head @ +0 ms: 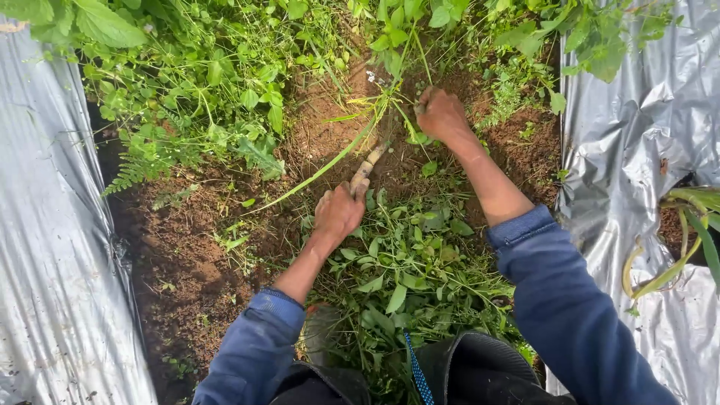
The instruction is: The person weeds a garden bed covered with plastic mulch, using a hand hoe to loosen the soil and remove unwanted plants. They also pull weeds by hand and clear debris from around the base of the crop plants.
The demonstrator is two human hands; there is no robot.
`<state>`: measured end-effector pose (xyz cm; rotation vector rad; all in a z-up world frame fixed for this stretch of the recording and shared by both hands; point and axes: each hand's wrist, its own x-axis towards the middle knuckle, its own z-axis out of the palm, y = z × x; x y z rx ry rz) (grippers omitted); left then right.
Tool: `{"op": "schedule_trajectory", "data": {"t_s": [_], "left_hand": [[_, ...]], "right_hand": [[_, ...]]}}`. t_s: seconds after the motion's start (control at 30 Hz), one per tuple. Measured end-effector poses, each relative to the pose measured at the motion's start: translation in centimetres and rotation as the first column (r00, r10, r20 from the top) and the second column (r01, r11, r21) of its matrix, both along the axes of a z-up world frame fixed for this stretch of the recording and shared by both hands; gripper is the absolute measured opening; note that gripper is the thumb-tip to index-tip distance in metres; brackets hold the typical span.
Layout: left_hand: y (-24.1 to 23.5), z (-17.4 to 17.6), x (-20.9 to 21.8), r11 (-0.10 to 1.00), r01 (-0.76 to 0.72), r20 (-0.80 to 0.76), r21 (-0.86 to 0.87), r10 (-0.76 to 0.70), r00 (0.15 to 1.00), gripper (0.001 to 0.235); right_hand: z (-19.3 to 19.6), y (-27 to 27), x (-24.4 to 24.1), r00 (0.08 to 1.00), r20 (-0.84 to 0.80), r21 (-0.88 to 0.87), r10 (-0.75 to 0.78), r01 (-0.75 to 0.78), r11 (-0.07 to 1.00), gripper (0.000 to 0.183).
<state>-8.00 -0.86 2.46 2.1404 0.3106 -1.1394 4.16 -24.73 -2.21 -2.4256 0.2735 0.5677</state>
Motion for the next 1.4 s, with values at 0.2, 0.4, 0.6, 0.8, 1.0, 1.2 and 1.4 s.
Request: {"op": "schedule_trajectory", "data": {"t_s": [0.2, 0.4, 0.6, 0.8, 1.0, 1.2, 1.4], "left_hand": [[4.0, 3.1, -3.0, 0.983, 0.167, -0.043, 0.078, -0.164, 0.985, 0.072], [6.8, 2.5, -4.0, 0.848, 0.297, 0.285, 0.439, -0.445, 0.849, 0.045], [5.6, -10.1, -2.8, 0.811, 0.124, 0.473, 0.571, -0.449, 0.758, 0.047], [1.6, -1.5, -8.5, 0.829, 0.456, 0.489, 0.323, -0.559, 0.669, 0.027], [3.7, -0.5, -10.9, 0.949, 0.312, 0.071, -0.038, -0.309, 0.949, 0.061], [3.0, 8.4, -10.8, 0.984, 0.172, 0.044, -0.050, -0.170, 0.985, 0.071], [2.3, 11.0, -11.3, 0.984, 0.162, 0.059, -0.071, -0.158, 0.986, 0.068]], "right_hand": [[2.3, 0.0, -6.7, 0.881, -0.287, -0.332, 0.375, -0.459, 0.824, 0.016], [-0.1, -1.1, -17.3, 0.628, -0.584, -0.081, 0.514, -0.676, 0.733, 0.029], [2.2, -0.6, -19.7, 0.537, -0.622, -0.024, 0.570, -0.741, 0.671, 0.023], [4.6, 0.2, -19.4, 0.519, -0.589, 0.017, 0.620, -0.759, 0.651, 0.023], [10.2, 1.6, -15.9, 0.719, -0.543, -0.095, 0.435, -0.567, 0.819, 0.022], [14.1, 3.4, -14.1, 0.943, 0.251, -0.047, 0.216, -0.211, 0.976, 0.030], [10.6, 3.8, -15.0, 0.858, 0.368, -0.237, 0.359, -0.287, 0.928, 0.042]]}}
